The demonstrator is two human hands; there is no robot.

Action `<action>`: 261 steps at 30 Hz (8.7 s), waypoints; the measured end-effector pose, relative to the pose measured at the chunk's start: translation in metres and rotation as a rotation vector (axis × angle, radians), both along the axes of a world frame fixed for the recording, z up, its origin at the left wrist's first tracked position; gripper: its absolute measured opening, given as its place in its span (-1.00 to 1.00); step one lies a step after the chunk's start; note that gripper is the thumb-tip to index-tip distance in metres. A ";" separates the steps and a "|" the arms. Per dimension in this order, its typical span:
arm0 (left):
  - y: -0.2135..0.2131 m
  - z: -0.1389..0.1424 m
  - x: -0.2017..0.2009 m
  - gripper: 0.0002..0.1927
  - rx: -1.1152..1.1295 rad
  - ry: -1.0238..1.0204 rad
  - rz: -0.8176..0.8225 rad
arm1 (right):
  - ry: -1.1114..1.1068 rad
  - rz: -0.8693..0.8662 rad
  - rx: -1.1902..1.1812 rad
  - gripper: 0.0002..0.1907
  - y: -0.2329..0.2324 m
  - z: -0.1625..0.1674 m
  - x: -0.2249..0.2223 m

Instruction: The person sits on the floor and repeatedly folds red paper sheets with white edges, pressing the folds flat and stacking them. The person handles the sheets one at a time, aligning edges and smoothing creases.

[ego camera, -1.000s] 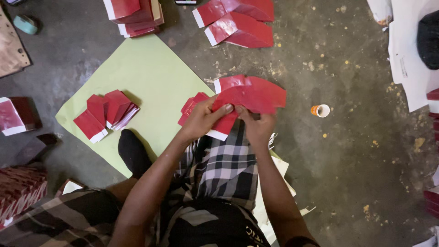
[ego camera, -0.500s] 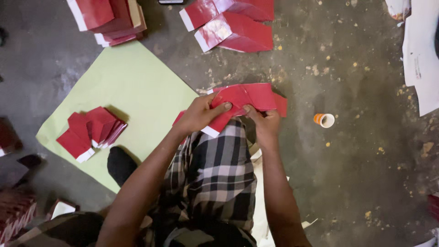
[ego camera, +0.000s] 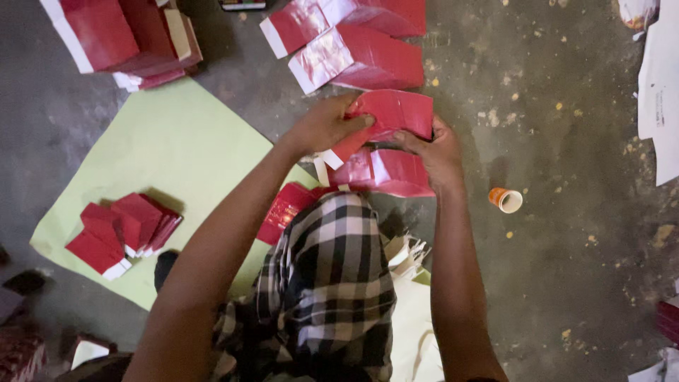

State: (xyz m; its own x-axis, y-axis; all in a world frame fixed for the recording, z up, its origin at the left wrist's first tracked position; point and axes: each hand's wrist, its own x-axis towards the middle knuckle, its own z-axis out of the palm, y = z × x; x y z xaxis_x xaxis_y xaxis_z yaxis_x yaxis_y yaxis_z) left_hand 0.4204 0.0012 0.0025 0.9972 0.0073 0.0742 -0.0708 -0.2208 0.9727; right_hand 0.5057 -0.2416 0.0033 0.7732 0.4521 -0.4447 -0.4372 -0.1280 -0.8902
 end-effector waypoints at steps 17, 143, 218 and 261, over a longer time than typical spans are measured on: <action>-0.017 -0.026 0.023 -0.64 0.455 0.363 0.158 | -0.153 0.030 -0.285 -0.58 0.041 -0.038 0.001; 0.132 -0.002 -0.391 -0.23 0.553 0.347 0.758 | -0.730 0.837 -0.235 -0.37 0.270 -0.046 -0.270; 0.109 0.019 -0.368 -0.54 0.307 0.661 0.667 | -0.337 0.862 -0.246 -0.39 0.229 0.010 -0.273; 0.045 0.027 -0.380 -0.44 -0.234 0.762 0.716 | -0.679 0.723 -0.213 -0.04 0.209 0.041 -0.304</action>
